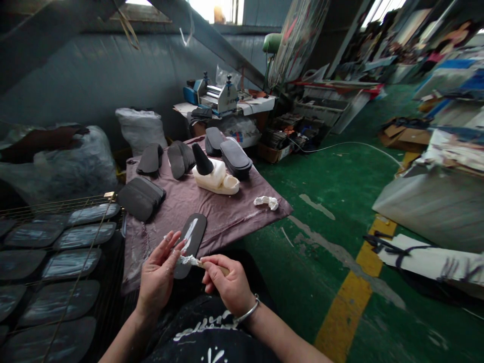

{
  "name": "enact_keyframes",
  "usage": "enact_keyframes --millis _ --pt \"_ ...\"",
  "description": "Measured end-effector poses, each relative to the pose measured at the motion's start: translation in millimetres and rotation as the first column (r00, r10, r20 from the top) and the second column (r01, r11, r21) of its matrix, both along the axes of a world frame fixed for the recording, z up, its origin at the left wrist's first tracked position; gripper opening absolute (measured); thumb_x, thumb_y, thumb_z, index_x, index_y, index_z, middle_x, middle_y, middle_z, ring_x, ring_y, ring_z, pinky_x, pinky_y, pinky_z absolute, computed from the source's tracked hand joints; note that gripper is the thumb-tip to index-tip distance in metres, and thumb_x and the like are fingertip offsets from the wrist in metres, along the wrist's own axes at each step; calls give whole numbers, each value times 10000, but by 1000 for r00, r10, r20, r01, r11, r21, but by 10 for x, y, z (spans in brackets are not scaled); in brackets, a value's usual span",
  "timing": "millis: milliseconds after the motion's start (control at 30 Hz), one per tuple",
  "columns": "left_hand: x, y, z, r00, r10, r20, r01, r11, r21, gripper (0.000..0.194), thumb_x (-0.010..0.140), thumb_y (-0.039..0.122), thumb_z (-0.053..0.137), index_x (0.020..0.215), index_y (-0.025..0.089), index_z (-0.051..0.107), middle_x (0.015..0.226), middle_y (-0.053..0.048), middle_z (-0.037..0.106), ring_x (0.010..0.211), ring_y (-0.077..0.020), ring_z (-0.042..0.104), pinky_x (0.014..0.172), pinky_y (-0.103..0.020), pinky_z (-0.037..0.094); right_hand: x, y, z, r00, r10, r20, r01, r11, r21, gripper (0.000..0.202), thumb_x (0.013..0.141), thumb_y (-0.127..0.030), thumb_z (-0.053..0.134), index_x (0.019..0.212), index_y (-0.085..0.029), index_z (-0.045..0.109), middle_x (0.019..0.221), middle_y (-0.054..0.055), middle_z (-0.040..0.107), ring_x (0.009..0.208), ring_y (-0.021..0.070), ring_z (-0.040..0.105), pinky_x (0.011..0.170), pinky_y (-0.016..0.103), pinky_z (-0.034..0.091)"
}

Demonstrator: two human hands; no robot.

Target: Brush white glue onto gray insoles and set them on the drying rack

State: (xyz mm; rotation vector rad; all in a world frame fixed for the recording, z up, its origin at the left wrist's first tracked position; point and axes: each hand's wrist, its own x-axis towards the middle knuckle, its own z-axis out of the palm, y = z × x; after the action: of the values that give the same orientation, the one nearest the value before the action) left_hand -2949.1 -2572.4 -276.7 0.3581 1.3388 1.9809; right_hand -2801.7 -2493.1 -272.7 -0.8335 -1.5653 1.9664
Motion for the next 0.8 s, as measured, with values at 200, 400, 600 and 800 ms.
enact_keyframes --millis 200,400,600,800 --pt "52 10 -41 998 61 -17 -61 998 -9 417 748 230 663 1154 256 574 1313 -79 521 1098 -230 564 896 -315 457 -5 9 -3 1000 14 26 -13 999 -36 360 825 -448 586 938 -110 635 596 21 601 447 87 524 430 176 412" --pt "82 7 -50 999 18 -41 -19 999 -41 400 733 232 675 1126 246 604 1240 -73 586 1097 -230 566 879 -293 464 -5 80 4 998 18 64 -17 1000 -17 347 805 -442 609 880 -105 645 562 11 590 407 76 506 398 164 384" --pt "78 2 -64 994 4 -108 -15 995 -98 392 752 250 654 1140 233 599 1206 -76 610 1092 -226 569 891 -297 462 -5 68 -3 998 16 61 -17 1000 15 338 821 -440 590 881 -112 647 565 11 593 416 81 509 400 164 389" --pt "74 -10 -62 994 5 -108 -18 994 -112 412 737 244 662 1143 222 596 1171 -75 631 1076 -218 580 882 -292 472 -7 84 16 994 39 107 -44 998 43 335 817 -437 594 845 -108 649 536 7 581 392 71 490 386 152 366"
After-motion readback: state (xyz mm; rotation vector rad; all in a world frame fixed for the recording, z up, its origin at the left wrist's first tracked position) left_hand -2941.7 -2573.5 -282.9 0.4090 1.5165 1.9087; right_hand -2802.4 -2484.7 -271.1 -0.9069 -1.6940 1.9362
